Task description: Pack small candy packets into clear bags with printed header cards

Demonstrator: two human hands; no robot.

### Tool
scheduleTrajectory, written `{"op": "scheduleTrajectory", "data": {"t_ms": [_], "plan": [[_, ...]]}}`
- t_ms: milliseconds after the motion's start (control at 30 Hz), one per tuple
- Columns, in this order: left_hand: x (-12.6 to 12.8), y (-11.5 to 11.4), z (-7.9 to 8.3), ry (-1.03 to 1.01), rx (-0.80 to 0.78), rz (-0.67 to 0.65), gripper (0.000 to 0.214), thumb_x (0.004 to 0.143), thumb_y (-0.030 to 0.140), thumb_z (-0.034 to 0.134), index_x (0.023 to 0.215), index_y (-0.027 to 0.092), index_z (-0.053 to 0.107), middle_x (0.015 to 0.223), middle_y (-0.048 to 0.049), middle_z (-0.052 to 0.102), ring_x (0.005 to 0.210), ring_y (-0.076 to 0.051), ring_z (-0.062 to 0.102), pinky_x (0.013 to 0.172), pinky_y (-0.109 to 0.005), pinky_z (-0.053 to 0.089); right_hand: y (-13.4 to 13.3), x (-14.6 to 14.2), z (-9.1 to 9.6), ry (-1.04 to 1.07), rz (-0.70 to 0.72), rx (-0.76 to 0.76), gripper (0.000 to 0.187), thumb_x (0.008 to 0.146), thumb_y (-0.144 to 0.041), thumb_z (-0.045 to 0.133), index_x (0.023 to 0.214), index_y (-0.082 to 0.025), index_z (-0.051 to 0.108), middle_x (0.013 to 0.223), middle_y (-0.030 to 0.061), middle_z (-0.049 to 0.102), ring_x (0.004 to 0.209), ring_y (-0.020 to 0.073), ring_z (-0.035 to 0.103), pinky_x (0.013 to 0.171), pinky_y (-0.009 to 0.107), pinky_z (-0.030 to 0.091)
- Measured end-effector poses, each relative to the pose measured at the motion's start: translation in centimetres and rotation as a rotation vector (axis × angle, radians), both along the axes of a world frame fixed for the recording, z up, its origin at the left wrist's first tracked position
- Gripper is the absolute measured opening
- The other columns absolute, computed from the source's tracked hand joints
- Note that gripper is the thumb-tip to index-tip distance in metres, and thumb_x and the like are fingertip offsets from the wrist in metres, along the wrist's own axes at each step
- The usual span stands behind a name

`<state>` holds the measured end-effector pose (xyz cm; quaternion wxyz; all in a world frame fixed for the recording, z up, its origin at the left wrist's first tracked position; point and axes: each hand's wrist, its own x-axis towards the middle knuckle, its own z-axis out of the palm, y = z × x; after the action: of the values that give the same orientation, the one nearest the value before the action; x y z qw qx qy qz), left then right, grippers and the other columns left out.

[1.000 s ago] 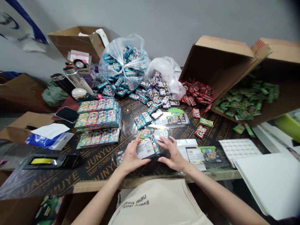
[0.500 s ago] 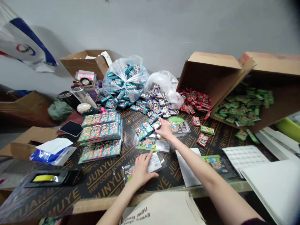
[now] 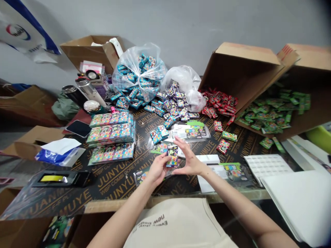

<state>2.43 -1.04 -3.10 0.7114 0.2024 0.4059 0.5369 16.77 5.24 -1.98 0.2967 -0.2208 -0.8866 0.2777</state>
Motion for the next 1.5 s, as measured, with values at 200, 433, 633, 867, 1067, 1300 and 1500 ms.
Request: {"op": "scheduleTrajectory", "data": {"t_ms": [200, 433, 633, 867, 1067, 1300, 1500], "plan": [[-2.0, -1.0, -0.7, 0.499, 0.136, -0.016, 0.053, 0.072, 0.041, 0.059, 0.118, 0.017, 0.05, 0.11, -0.0112, 0.06, 0.098, -0.024, 0.056, 0.087, -0.038, 0.041, -0.3, 1.5, -1.8, 0.072, -0.169, -0.041, 0.08, 0.059, -0.025, 0.067, 0.131, -0.022, 0.03, 0.126, 0.009, 0.044, 0.115, 0.0267, 0.041, 0.098, 0.041, 0.032], [-4.0, -3.0, -3.7, 1.668, 0.438, -0.356, 0.105, 0.048, 0.031, 0.073, 0.138, 0.024, 0.02, 0.111, -0.0096, 0.052, 0.104, -0.031, 0.045, 0.091, -0.045, 0.031, -0.1, 4.1, -5.2, -0.139, -0.154, -0.039, 0.081, 0.059, -0.027, 0.07, 0.131, -0.021, 0.032, 0.123, 0.0117, 0.047, 0.112, 0.03, 0.043, 0.094, 0.047, 0.031], [-4.0, -2.8, -3.6, 1.56, 0.498, -0.284, 0.108, 0.055, 0.026, 0.067, 0.14, 0.024, 0.001, 0.114, -0.0079, 0.049, 0.103, -0.027, 0.045, 0.087, -0.04, 0.036, -0.4, 5.0, -4.4, -0.067, 0.035, -0.223, 0.088, 0.06, -0.036, 0.074, 0.133, -0.021, 0.028, 0.13, 0.0106, 0.042, 0.119, 0.0248, 0.041, 0.098, 0.038, 0.033], [-3.5, -1.7, -2.8, 1.523, 0.538, -0.212, 0.101, 0.058, 0.029, 0.067, 0.14, 0.023, 0.007, 0.113, -0.0081, 0.048, 0.102, -0.027, 0.048, 0.089, -0.042, 0.038, -0.8, 4.7, -3.2, -0.079, -0.07, -0.148, 0.101, 0.062, -0.051, 0.069, 0.139, -0.021, 0.011, 0.139, 0.0135, 0.032, 0.129, 0.027, 0.029, 0.107, 0.049, 0.006], [-2.2, -0.8, -3.0, 1.589, 0.542, -0.198, 0.1, 0.062, 0.036, 0.064, 0.14, 0.022, 0.003, 0.112, -0.0081, 0.049, 0.101, -0.027, 0.047, 0.088, -0.041, 0.039, -2.9, 3.9, -3.4, -0.227, -0.178, -0.024, 0.055, 0.089, -0.038, 0.039, 0.138, -0.029, 0.017, 0.137, 0.0057, 0.038, 0.129, 0.0199, 0.031, 0.106, 0.05, -0.002], [-2.7, -1.7, -4.2, 1.809, 0.397, -0.437, 0.088, 0.064, 0.033, 0.057, 0.139, 0.02, 0.013, 0.11, -0.0094, 0.051, 0.102, -0.028, 0.045, 0.083, -0.039, 0.036, 7.9, 16.0, -4.9, -0.294, -1.013, -0.033, 0.074, 0.07, -0.037, 0.06, 0.135, -0.023, 0.027, 0.143, 0.0131, 0.023, 0.132, 0.0318, 0.015, 0.099, 0.053, 0.016], [-3.1, -2.2, -4.5, 1.874, 0.364, -0.528, 0.078, 0.064, 0.032, 0.054, 0.135, 0.016, 0.027, 0.114, -0.0116, 0.05, 0.105, -0.028, 0.043, 0.083, -0.037, 0.035, 14.1, 24.8, -5.2, -0.402, -1.065, -0.184, 0.073, 0.061, -0.017, 0.06, 0.13, -0.026, 0.037, 0.134, 0.012, 0.04, 0.124, 0.036, 0.03, 0.091, 0.055, 0.026]]}}
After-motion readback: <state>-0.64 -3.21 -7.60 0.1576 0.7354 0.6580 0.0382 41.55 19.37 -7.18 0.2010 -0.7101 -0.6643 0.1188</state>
